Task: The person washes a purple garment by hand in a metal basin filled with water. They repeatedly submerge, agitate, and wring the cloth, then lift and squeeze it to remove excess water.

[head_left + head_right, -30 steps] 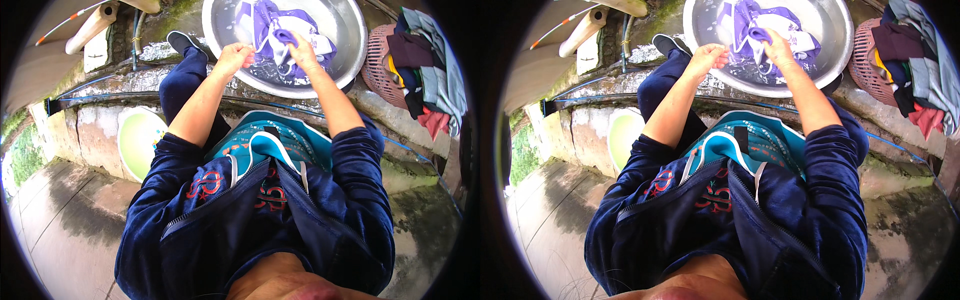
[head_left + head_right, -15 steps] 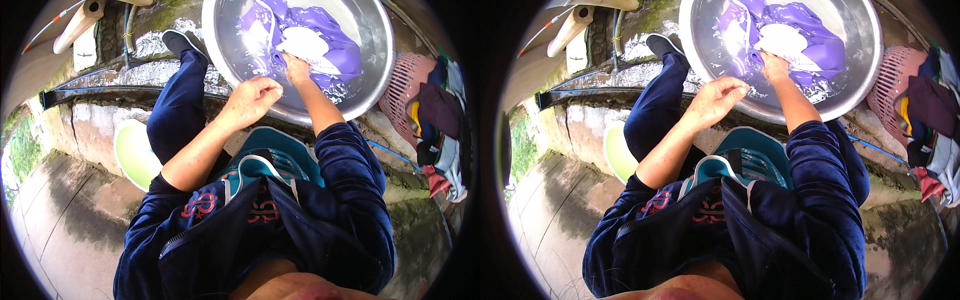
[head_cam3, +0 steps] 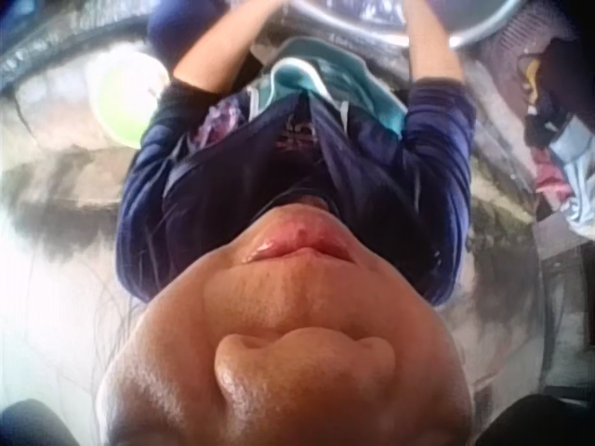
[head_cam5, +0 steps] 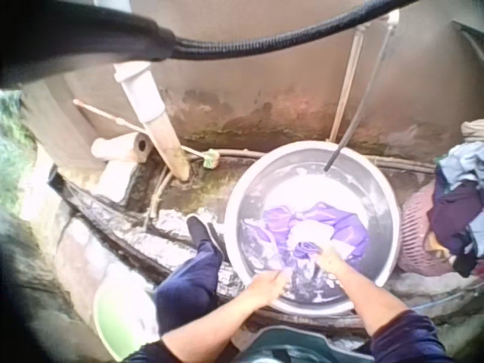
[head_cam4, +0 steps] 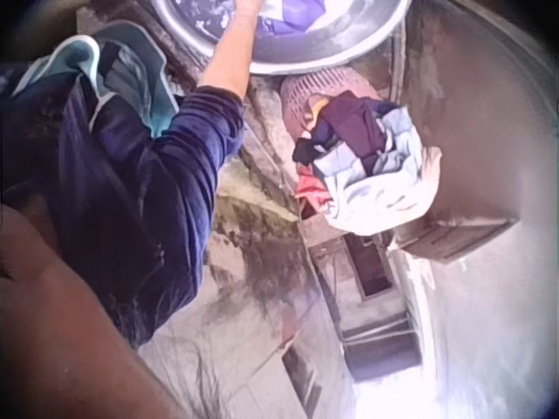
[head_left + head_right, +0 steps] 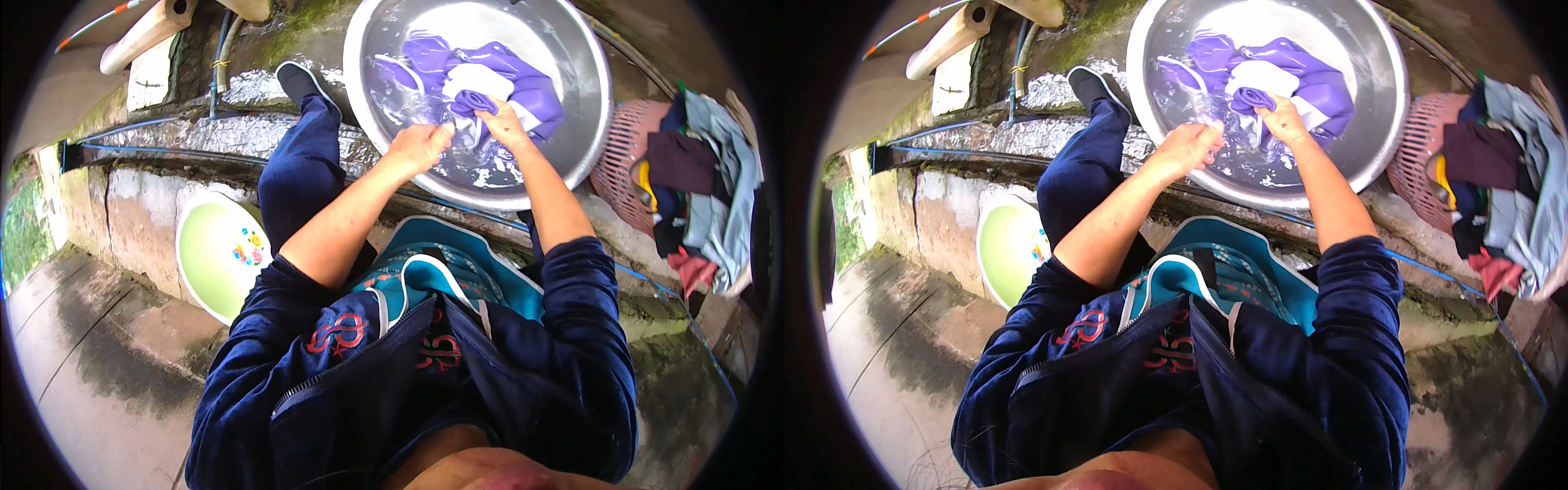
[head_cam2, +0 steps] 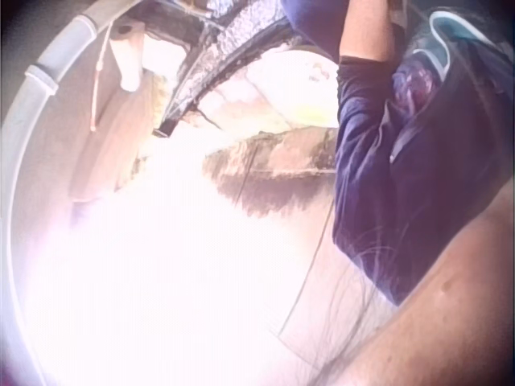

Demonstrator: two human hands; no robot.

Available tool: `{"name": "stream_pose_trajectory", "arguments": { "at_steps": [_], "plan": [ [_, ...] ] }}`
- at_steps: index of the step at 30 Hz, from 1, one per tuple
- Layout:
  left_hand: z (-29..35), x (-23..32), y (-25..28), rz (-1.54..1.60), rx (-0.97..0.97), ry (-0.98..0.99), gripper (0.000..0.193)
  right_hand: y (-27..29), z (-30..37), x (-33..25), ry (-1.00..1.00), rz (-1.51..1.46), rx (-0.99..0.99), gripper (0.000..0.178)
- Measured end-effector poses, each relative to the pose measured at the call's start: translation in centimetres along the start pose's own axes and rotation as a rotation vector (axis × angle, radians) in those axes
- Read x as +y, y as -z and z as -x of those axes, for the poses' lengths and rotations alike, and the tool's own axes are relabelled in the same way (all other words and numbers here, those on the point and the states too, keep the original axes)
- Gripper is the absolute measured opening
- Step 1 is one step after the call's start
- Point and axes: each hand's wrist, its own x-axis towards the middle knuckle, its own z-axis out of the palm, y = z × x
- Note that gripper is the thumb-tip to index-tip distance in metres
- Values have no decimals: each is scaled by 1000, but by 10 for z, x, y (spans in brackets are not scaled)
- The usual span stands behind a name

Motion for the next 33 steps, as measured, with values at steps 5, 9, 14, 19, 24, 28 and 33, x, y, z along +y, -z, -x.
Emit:
{"name": "stream_pose_trajectory", "arguments": {
  "at_steps": [5,9,14,19,24,28,33],
  "plan": [
    [3,6,-8,424,-345,176,101,70,70,-74,199,-208,219,29],
    [28,30,-36,834,-675,180,118,95,125,-116,300,-273,351,29],
    [50,56,-93,1137,-740,226,128,79,175,-117,318,-198,219,37],
    [43,62,-115,1474,-609,-86,88,43,195,-101,627,430,202,42],
    [25,90,-104,1456,-119,64,41,67,195,-96,752,462,384,49],
    [30,150,-81,1773,-377,37,35,99,177,-81,43,-992,166,77],
    [67,227,-95,1812,-723,-77,39,37,154,-98,43,-1443,-511,117]
  ]
}}
